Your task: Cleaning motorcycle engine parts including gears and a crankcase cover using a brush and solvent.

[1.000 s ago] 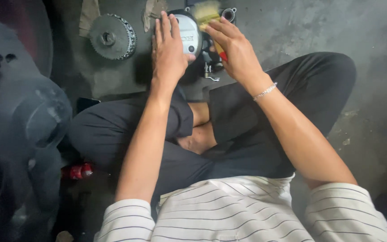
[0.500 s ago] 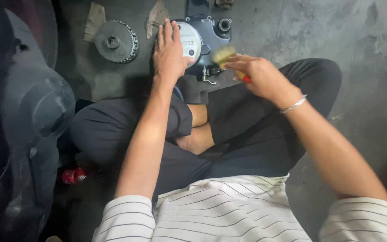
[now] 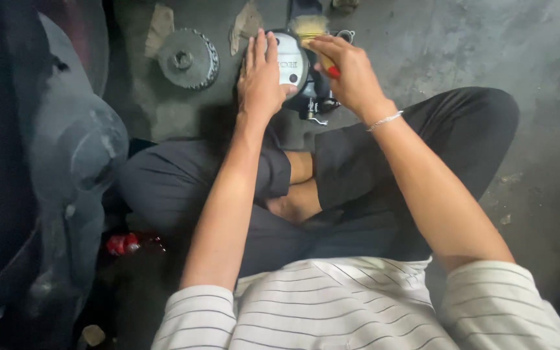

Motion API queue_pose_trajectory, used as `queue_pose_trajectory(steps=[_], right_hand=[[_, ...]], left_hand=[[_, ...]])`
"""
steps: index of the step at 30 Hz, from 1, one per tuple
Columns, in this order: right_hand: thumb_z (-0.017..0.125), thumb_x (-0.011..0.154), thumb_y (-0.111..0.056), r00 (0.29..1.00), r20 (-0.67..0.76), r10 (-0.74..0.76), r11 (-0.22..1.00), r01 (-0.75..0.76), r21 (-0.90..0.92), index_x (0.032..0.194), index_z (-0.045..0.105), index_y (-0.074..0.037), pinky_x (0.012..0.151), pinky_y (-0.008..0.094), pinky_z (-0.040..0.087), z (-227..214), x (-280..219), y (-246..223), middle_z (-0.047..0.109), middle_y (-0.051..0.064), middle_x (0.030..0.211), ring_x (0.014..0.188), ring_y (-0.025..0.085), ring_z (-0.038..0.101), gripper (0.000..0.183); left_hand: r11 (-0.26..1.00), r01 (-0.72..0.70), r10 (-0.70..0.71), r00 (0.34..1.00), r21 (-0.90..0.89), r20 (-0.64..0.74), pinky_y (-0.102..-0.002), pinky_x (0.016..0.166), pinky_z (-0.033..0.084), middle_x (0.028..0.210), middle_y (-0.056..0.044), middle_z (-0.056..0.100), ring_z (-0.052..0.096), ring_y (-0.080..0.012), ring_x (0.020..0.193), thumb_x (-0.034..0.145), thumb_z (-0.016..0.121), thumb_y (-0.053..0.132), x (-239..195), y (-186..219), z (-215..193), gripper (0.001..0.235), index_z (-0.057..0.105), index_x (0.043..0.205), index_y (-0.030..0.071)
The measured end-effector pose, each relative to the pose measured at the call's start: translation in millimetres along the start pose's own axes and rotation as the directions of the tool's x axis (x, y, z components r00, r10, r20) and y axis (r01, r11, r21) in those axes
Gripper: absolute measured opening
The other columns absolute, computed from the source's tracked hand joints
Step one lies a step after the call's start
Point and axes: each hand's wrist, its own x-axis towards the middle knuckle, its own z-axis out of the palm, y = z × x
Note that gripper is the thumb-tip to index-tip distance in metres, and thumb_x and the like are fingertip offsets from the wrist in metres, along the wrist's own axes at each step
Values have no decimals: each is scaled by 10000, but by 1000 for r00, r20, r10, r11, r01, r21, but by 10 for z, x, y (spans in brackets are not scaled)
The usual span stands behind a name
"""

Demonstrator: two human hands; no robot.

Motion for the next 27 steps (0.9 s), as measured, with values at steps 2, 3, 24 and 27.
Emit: queue_pose_trajectory(steps=[2,3,24,27], right_hand=[[711,917,78,999,39,-7,1000,7,-4,1339,669,-15,1032,436,513,-120,-96,-92,658,211,1357,1250,401,626,434],[711,917,78,999,45,5,1000,-5,-6,1339,669,-15,1032,436,513,-142,-191,-88,658,211,1357,1250,401,626,434],[676,919,9,960,189,209,972,-183,-147,1285,694,-32,899,424,552,-691,-749,-366,701,202,1235,1049,377,692,369],[676,972,-33,947,-30,319,948,-319,-3,1307,677,-36,861,387,577,-371,-715,-366,730,192,1185,1016,296,737,335]], left_hand=[[997,-69,70,997,21,-33,-447,1211,330,1677,-146,217,234,-377,1541,631,971,225,-66,-28,32,1195,280,1587,31],[998,-67,67,997,13,-23,-447,1211,330,1677,-146,217,234,-377,1541,631,971,225,-97,-45,38,1195,280,1587,31],[998,-62,61,998,-33,-26,-419,1208,333,1675,-128,222,232,-344,1542,630,973,234,-34,-62,-23,1180,306,1587,62],[996,-91,90,995,-19,-41,-425,1215,323,1680,-132,231,236,-345,1548,657,970,233,-80,-99,2,1157,308,1589,54]])
